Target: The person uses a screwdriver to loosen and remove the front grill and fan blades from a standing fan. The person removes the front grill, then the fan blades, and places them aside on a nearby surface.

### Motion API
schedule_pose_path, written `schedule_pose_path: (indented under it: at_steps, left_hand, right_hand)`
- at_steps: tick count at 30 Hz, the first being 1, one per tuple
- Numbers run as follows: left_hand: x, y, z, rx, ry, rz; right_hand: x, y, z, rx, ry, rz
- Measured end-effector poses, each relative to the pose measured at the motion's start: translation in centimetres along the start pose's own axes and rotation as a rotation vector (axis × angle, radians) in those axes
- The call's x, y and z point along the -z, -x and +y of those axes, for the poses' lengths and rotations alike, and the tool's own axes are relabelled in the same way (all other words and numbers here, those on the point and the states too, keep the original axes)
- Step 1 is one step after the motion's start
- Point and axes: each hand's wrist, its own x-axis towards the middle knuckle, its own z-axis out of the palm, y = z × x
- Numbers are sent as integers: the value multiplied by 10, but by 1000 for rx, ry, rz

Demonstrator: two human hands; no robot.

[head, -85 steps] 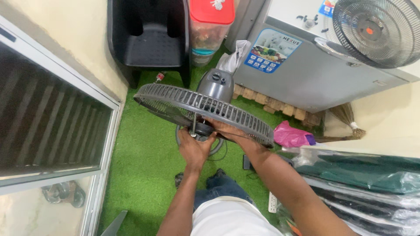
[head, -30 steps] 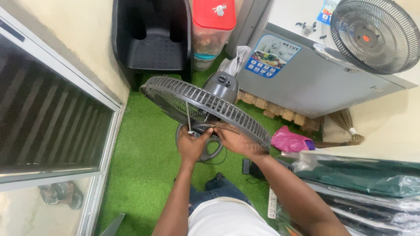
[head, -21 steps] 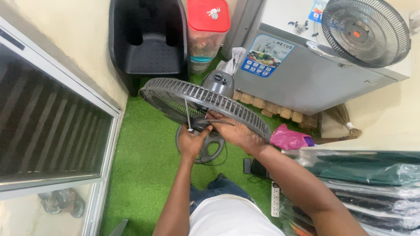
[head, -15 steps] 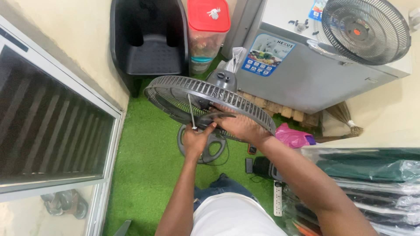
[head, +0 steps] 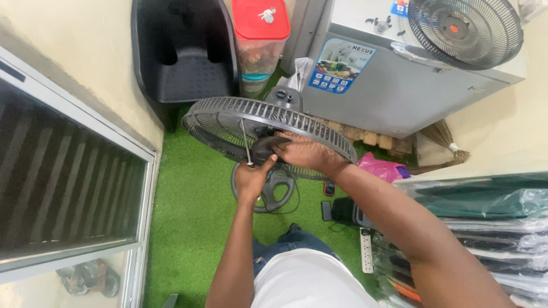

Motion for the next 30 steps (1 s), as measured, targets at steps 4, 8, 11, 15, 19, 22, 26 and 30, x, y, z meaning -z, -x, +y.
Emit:
schedule_pose_path:
  at_steps: [4,8,11,15,19,22,26,30]
  left_hand:
    - [-4,-2,-7,2,48,-9]
    - [-11,4,-7,199,85,-36]
    - [-9,6,-7,198,143,-38]
    - [-4,1,-11,185,135,-60]
    - [-7,-1,-21,183,276,-64]
    - [-10,-1,-27,197,291,-56]
    - [-13,0,-25,294,362,-69]
    - [-15,3,-23,316,416,-49]
  right_hand:
    - [28,-2,3,-40,-95,46]
    - [52,-5,3,-350,-484,-269]
    - [62,-12,1,-384,-596,-687]
    - [95,12,-13,-236,-790,-122]
    - [131,70,23,-252,-1493,76]
    - [121,89,68,-695,-1702,583]
    - [49,52,117,-910,-1192,492]
    - [-28,11,112,-441,-862,203]
